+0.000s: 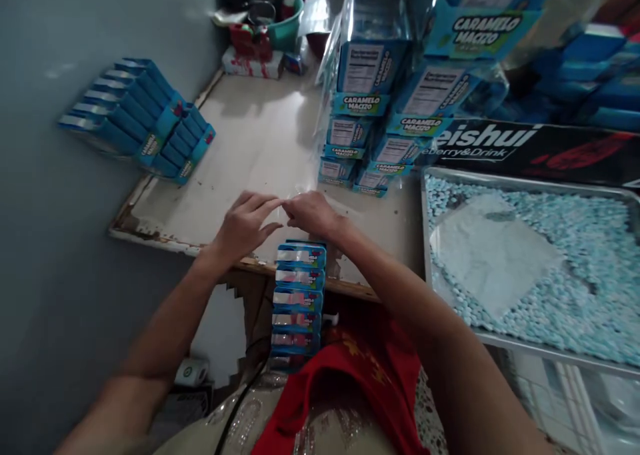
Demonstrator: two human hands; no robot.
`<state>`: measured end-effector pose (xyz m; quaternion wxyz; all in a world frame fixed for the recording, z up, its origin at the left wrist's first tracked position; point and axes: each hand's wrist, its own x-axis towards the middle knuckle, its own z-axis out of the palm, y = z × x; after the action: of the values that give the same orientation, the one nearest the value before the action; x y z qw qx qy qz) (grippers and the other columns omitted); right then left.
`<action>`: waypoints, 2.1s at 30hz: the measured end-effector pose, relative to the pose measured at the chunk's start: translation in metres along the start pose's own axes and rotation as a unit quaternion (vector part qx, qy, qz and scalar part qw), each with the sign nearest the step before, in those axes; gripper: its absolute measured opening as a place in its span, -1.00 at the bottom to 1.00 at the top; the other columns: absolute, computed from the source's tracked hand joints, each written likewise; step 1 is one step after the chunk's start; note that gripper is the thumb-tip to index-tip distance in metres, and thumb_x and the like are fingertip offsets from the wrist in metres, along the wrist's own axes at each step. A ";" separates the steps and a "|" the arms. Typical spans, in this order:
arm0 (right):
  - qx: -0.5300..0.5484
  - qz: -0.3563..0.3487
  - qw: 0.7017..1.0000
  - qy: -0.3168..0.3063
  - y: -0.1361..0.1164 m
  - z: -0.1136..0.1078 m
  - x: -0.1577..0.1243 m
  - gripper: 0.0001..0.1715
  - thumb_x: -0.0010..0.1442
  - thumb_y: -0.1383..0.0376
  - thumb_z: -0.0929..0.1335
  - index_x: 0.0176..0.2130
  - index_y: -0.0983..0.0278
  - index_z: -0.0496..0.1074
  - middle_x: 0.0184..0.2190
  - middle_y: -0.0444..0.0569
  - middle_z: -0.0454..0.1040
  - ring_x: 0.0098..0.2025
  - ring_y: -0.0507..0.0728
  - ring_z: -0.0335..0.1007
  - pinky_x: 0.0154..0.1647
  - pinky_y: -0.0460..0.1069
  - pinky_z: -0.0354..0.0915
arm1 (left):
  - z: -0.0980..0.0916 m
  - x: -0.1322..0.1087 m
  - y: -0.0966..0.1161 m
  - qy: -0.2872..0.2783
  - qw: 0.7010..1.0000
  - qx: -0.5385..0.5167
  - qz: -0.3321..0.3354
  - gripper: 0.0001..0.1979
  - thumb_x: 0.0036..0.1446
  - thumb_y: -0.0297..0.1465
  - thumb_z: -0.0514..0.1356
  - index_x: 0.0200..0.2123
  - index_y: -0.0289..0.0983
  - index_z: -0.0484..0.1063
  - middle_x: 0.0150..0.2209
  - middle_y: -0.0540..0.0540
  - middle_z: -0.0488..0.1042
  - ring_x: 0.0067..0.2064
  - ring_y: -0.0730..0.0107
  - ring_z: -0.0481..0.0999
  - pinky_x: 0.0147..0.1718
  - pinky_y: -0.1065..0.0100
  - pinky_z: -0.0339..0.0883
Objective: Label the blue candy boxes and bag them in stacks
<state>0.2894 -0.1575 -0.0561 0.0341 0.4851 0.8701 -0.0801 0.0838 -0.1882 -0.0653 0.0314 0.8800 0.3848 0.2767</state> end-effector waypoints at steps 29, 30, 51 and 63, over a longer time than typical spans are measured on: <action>0.183 0.190 0.962 0.067 0.022 0.021 -0.111 -0.86 0.27 0.32 0.45 -0.36 0.23 0.58 -0.33 -0.03 0.65 -0.29 0.11 0.49 -0.31 -0.03 0.09 | 0.025 -0.023 0.031 -0.020 0.993 0.117 -0.012 -0.76 0.29 -0.46 0.20 -0.46 -0.21 0.42 -0.43 -0.10 0.48 -0.32 0.23 0.43 -0.42 0.22 0.12; 0.195 0.207 0.956 0.071 0.019 0.015 -0.110 -0.87 0.26 0.31 0.46 -0.37 0.23 0.58 -0.36 -0.05 0.64 -0.31 0.11 0.49 -0.32 -0.03 0.09 | 0.019 -0.020 0.035 -0.013 0.993 0.109 -0.035 -0.75 0.30 -0.45 0.20 -0.47 -0.21 0.41 -0.43 -0.09 0.47 -0.32 0.24 0.44 -0.42 0.23 0.13; 0.123 0.164 0.892 0.404 -0.057 0.020 -0.165 -0.76 0.44 0.31 0.33 -0.20 0.15 0.61 -0.25 -0.01 0.68 -0.29 0.08 0.62 -0.31 -0.05 0.40 | 0.020 -0.056 0.100 0.291 0.947 0.018 -0.137 -0.79 0.27 -0.55 0.30 -0.12 -0.13 0.57 -0.23 -0.05 0.63 -0.23 0.36 0.65 -0.16 0.30 0.55; 0.208 0.304 0.881 0.297 -0.045 0.055 -0.153 -0.85 0.38 0.21 0.35 -0.20 0.15 0.53 -0.31 -0.02 0.68 -0.28 0.15 0.61 -0.19 0.02 0.39 | 0.063 -0.054 0.064 0.112 0.937 -0.123 -0.306 -0.81 0.35 -0.25 0.24 -0.24 -0.25 0.53 -0.29 -0.07 0.54 -0.37 0.39 0.51 -0.35 0.36 0.34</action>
<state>0.3304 -0.3188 -0.0841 -0.3046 0.7229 0.6124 -0.0975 0.1281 -0.2606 -0.1268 0.1794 0.6725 0.5994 0.3954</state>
